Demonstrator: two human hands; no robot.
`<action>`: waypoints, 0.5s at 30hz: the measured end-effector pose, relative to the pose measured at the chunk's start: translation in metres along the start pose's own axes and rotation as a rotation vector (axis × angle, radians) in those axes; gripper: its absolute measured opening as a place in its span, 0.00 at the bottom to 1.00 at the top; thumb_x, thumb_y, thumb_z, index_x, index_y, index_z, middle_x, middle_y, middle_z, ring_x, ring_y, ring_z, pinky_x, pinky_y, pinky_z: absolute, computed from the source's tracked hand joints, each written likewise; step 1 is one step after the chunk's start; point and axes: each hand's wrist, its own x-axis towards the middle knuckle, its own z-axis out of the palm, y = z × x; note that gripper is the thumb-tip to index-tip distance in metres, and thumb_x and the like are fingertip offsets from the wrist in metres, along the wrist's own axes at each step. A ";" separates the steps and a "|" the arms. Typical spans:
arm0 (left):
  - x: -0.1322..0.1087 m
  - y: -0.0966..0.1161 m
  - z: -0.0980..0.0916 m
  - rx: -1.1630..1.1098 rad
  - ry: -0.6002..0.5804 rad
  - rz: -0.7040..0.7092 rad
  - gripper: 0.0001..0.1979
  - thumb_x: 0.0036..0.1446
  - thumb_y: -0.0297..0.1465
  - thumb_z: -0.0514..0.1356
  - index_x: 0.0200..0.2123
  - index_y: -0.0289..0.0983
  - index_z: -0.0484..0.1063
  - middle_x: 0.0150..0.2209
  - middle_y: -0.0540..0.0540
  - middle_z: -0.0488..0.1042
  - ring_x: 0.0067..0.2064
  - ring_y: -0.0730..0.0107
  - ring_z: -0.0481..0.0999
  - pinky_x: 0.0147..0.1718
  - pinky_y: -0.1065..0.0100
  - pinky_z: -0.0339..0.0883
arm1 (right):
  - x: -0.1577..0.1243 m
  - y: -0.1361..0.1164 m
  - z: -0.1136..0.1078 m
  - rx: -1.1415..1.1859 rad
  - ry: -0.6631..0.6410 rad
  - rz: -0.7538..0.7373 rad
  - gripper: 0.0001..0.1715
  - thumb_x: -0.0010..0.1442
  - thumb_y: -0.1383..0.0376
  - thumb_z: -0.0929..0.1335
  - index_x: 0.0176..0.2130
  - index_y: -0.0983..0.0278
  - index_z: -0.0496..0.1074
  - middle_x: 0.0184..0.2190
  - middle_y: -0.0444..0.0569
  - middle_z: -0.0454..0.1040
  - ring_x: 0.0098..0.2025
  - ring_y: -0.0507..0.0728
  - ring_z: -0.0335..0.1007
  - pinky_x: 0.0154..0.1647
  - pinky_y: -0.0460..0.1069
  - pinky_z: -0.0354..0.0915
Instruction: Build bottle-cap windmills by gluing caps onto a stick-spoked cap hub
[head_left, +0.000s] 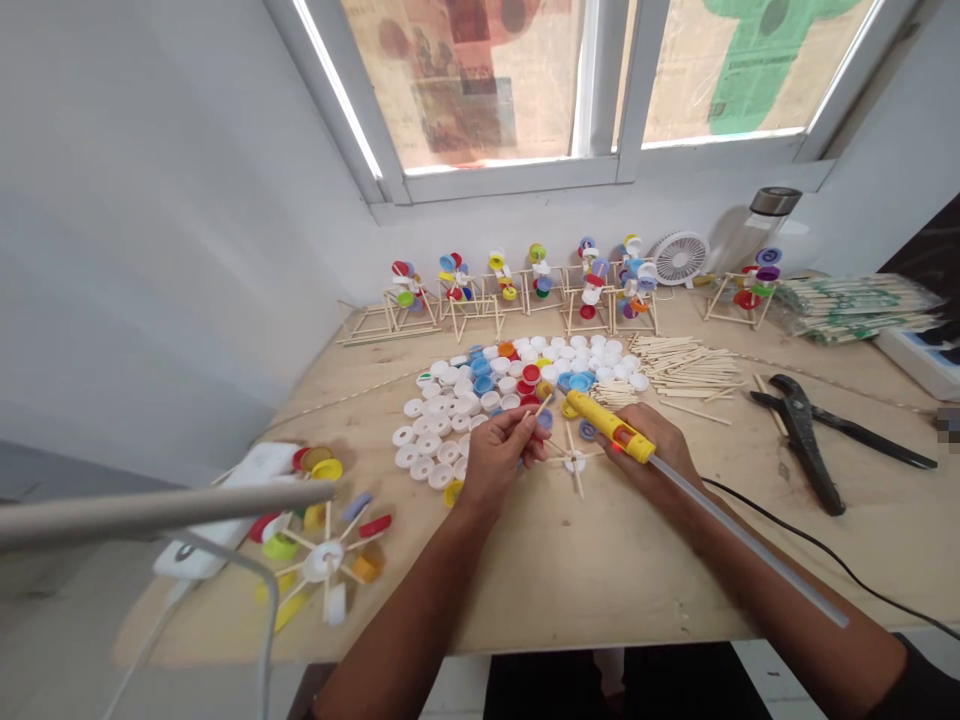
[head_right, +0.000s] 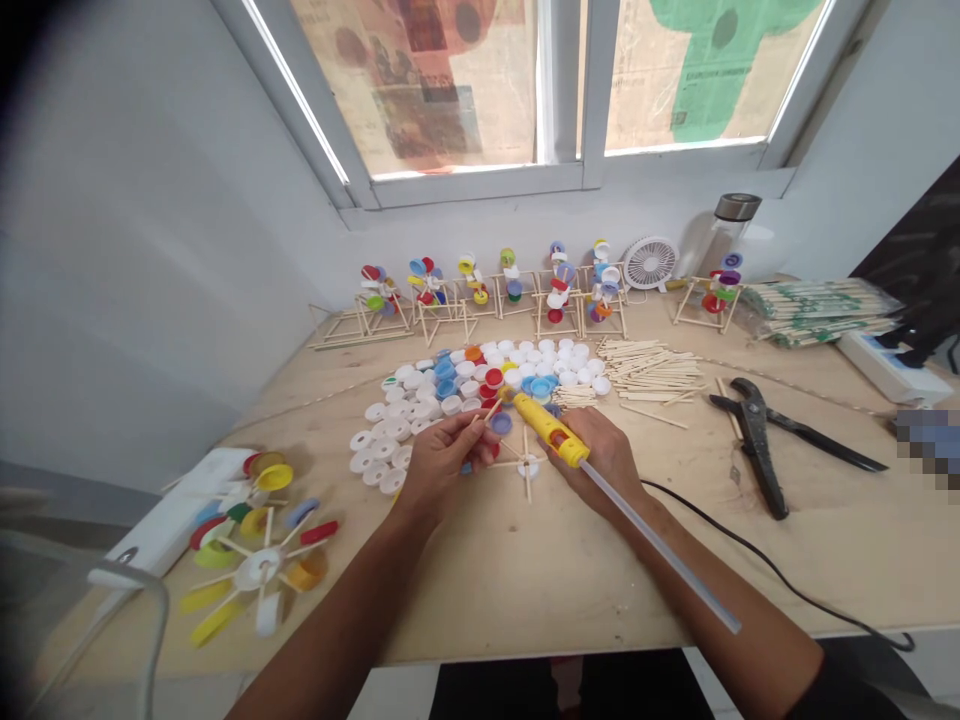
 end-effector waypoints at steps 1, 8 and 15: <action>0.000 0.000 0.000 0.003 0.000 0.001 0.20 0.45 0.40 0.67 0.39 0.33 0.75 0.24 0.47 0.77 0.19 0.76 0.71 0.16 0.74 0.58 | 0.001 -0.001 -0.001 0.016 0.003 -0.003 0.08 0.60 0.59 0.65 0.33 0.61 0.65 0.27 0.47 0.70 0.29 0.54 0.66 0.29 0.48 0.60; 0.001 -0.001 0.000 0.006 -0.016 0.015 0.20 0.46 0.40 0.66 0.39 0.32 0.74 0.23 0.47 0.76 0.19 0.76 0.70 0.16 0.75 0.58 | 0.011 -0.009 -0.036 -0.102 0.160 -0.073 0.06 0.60 0.64 0.64 0.39 0.62 0.66 0.32 0.50 0.71 0.34 0.57 0.68 0.34 0.50 0.63; 0.000 -0.001 0.000 0.055 -0.055 0.039 0.18 0.45 0.38 0.66 0.38 0.33 0.76 0.24 0.46 0.77 0.20 0.76 0.71 0.17 0.75 0.59 | -0.022 0.031 -0.095 -0.438 0.267 0.066 0.12 0.60 0.57 0.65 0.40 0.62 0.66 0.33 0.53 0.71 0.33 0.57 0.68 0.31 0.49 0.61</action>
